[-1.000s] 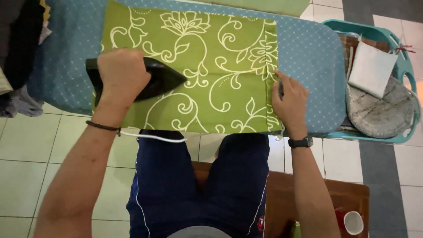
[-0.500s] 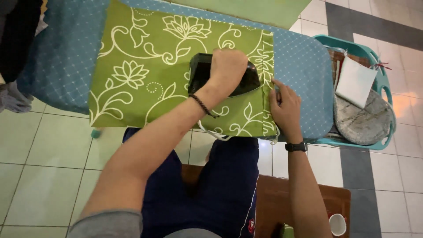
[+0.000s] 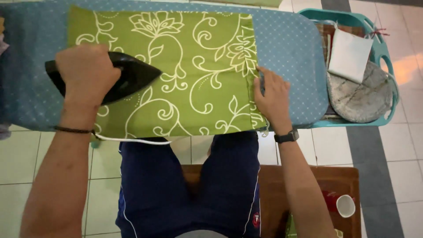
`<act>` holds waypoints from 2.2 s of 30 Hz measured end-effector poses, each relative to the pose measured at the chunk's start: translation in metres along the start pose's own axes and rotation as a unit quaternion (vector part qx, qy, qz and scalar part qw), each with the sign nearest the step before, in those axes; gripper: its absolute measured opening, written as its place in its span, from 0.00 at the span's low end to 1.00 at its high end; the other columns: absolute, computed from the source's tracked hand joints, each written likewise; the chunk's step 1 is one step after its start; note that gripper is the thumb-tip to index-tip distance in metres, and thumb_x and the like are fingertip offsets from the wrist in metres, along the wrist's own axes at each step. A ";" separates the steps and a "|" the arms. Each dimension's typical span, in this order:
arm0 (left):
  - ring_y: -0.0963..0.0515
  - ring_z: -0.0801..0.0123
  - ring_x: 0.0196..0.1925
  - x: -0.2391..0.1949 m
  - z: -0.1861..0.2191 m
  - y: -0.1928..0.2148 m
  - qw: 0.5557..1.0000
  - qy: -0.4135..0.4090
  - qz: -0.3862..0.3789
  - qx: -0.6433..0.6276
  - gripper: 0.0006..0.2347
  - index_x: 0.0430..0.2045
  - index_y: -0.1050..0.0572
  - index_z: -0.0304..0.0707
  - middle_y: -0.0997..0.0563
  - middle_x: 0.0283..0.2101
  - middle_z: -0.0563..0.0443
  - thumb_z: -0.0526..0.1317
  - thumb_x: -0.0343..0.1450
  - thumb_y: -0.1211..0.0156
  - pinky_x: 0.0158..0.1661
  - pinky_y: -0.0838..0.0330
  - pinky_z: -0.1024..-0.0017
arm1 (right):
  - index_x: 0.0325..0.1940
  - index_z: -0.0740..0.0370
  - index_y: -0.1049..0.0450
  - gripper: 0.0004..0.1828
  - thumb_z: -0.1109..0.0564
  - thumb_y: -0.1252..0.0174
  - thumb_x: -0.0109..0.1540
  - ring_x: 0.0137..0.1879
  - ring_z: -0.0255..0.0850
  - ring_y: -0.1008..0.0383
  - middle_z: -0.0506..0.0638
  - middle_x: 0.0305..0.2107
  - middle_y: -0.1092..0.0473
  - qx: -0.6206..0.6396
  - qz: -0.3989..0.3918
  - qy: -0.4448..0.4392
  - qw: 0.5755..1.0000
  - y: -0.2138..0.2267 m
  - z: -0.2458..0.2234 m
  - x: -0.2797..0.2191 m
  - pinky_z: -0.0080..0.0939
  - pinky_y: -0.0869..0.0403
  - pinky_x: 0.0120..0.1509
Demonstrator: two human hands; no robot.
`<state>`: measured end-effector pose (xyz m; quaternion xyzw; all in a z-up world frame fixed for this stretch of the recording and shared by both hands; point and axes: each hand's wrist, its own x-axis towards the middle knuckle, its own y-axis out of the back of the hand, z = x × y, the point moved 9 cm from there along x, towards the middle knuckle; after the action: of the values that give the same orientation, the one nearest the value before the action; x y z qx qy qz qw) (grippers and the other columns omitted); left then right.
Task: The person irons a green patterned cloth on a blue ironing board. They use a black iron to smooth the fabric, adjusting the cloth with their left hand and moving the iron with their right hand across the surface.
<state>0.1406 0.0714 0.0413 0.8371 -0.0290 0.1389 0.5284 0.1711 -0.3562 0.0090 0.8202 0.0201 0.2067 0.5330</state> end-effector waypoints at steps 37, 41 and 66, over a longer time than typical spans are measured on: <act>0.33 0.80 0.17 0.049 0.132 0.044 0.994 -0.069 -0.033 -0.078 0.18 0.18 0.27 0.52 0.30 0.17 0.65 0.52 0.79 0.49 0.20 0.44 0.81 | 0.62 0.56 0.29 0.19 0.48 0.56 0.72 0.54 0.54 0.29 0.54 0.47 0.26 -0.007 0.013 -0.001 1.000 0.000 0.000 0.007 0.59 0.40 0.58; 0.27 0.76 0.18 0.048 0.213 0.075 0.975 -0.127 0.019 -0.179 0.15 0.18 0.25 0.50 0.24 0.19 0.61 0.47 0.78 0.47 0.20 0.36 0.77 | 0.62 0.54 0.29 0.18 0.48 0.55 0.72 0.51 0.50 0.29 0.51 0.43 0.27 0.013 -0.001 -0.003 1.000 0.001 0.001 -0.002 0.56 0.40 0.58; 0.25 0.76 0.20 0.070 0.160 0.049 0.993 -0.069 -0.028 -0.090 0.17 0.24 0.23 0.49 0.22 0.21 0.60 0.53 0.80 0.47 0.20 0.35 0.77 | 0.63 0.55 0.30 0.19 0.48 0.54 0.71 0.49 0.48 0.29 0.49 0.37 0.29 0.011 0.005 -0.022 1.000 -0.003 0.004 0.004 0.54 0.40 0.58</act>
<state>0.2307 -0.0861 0.0377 0.7941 -0.0541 0.0624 0.6022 0.1766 -0.3574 0.0066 0.8307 0.0069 0.1910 0.5229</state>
